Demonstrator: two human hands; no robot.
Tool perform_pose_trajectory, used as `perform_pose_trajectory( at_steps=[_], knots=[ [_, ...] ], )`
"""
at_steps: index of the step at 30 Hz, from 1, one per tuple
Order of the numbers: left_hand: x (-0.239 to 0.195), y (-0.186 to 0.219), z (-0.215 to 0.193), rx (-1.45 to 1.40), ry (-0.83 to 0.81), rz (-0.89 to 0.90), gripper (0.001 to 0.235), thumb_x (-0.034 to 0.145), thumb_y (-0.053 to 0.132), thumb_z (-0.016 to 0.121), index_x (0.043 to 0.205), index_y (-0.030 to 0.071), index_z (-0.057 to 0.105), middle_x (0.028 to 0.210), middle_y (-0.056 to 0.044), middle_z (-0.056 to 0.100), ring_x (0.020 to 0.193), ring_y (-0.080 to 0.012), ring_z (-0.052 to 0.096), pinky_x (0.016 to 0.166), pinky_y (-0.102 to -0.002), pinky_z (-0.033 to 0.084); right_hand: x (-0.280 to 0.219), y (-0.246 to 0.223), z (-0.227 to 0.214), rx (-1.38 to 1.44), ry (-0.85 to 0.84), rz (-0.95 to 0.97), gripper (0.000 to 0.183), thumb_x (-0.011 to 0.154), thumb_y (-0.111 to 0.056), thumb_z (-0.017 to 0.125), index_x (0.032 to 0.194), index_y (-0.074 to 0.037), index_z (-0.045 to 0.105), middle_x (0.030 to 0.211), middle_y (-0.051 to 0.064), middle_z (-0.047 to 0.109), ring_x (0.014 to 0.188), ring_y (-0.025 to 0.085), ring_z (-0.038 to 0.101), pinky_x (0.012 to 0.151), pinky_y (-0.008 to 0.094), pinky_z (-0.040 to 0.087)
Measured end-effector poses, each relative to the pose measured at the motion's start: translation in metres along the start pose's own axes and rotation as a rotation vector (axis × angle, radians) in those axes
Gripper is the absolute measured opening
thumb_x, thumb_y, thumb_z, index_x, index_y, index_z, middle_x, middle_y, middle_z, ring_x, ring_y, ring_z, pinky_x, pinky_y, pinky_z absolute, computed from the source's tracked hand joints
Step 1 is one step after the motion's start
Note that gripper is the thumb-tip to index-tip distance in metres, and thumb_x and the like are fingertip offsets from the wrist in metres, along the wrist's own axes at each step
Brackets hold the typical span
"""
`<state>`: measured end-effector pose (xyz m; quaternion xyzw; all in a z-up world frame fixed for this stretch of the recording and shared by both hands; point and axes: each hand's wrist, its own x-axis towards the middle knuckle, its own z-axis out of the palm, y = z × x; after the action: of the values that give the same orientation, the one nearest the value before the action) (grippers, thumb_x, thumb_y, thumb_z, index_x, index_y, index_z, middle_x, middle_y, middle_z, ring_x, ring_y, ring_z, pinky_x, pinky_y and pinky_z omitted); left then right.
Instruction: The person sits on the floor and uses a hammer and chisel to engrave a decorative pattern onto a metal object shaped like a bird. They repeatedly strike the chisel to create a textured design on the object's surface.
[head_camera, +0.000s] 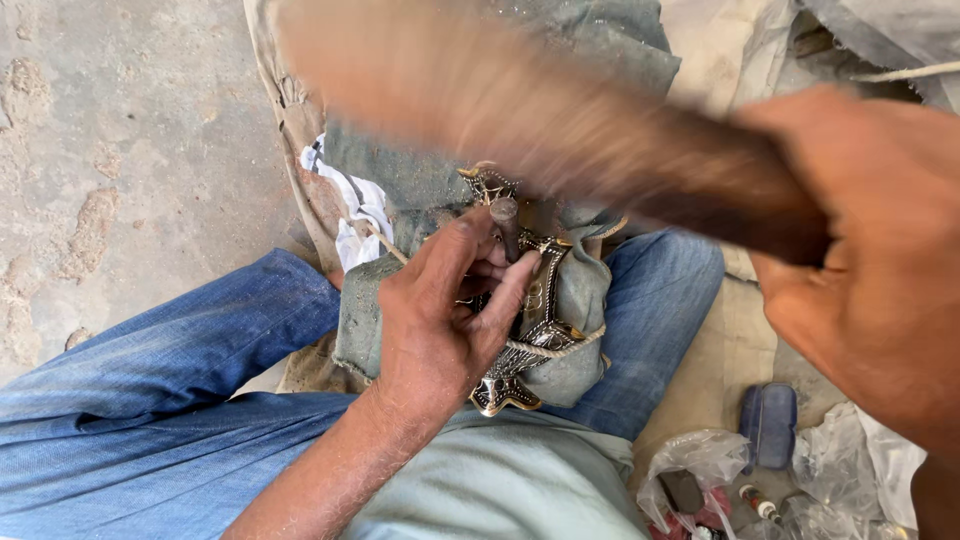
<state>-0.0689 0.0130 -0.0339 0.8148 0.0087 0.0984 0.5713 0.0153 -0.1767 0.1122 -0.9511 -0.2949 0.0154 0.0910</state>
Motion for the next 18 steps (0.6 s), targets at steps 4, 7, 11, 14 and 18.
perform_pose_trajectory(
  at_steps=[4, 7, 11, 14, 18],
  knots=[
    [0.003, -0.001, -0.001, -0.021, -0.063, 0.002, 0.033, 0.092, 0.011, 0.083, 0.118, 0.003, 0.064, 0.094, -0.008, 0.071, 0.082, -0.0125, 0.075, 0.071, -0.025, 0.064, 0.011, 0.000, -0.002, 0.129, -0.060, 0.117, 0.039, 0.086, 0.001, 0.075, 0.124, -0.001, 0.065, 0.084, 0.012, 0.070, 0.069, 0.023, 0.071, 0.064, 0.034, 0.054],
    [0.007, 0.002, -0.005, -0.013, -0.095, 0.039, 0.037, 0.091, 0.011, 0.082, 0.122, 0.002, 0.065, 0.097, -0.010, 0.071, 0.084, -0.0148, 0.074, 0.072, -0.028, 0.063, 0.011, 0.005, -0.005, -0.010, -0.185, 0.178, 0.039, 0.077, 0.004, 0.078, 0.115, -0.005, 0.071, 0.079, 0.011, 0.070, 0.068, 0.022, 0.070, 0.062, 0.033, 0.053],
    [0.016, 0.011, -0.011, -0.050, -0.132, 0.091, 0.032, 0.095, 0.012, 0.080, 0.122, 0.004, 0.065, 0.099, -0.009, 0.071, 0.085, -0.0154, 0.076, 0.073, -0.029, 0.064, -0.019, 0.022, 0.004, 0.011, 0.005, 0.137, 0.030, 0.080, 0.010, 0.073, 0.109, 0.006, 0.070, 0.091, 0.016, 0.070, 0.077, 0.022, 0.068, 0.063, 0.035, 0.053],
    [0.020, 0.008, -0.021, -0.151, -0.248, 0.182, 0.030, 0.100, 0.012, 0.077, 0.126, 0.005, 0.064, 0.114, -0.011, 0.073, 0.095, -0.0174, 0.077, 0.081, -0.028, 0.067, -0.053, 0.033, 0.031, 0.221, 0.117, 0.455, 0.014, 0.095, 0.007, 0.069, 0.108, 0.006, 0.065, 0.091, 0.014, 0.068, 0.072, 0.020, 0.066, 0.061, 0.036, 0.054],
    [0.056, 0.008, -0.024, -0.028, -0.521, 0.329, 0.041, 0.089, 0.011, 0.078, 0.127, 0.003, 0.067, 0.112, -0.013, 0.076, 0.092, -0.0286, 0.076, 0.079, -0.039, 0.062, -0.108, 0.035, 0.056, 0.906, 0.389, 0.513, 0.042, 0.084, 0.010, 0.070, 0.120, -0.001, 0.053, 0.093, 0.007, 0.063, 0.092, 0.014, 0.068, 0.083, 0.032, 0.061]
  ],
)
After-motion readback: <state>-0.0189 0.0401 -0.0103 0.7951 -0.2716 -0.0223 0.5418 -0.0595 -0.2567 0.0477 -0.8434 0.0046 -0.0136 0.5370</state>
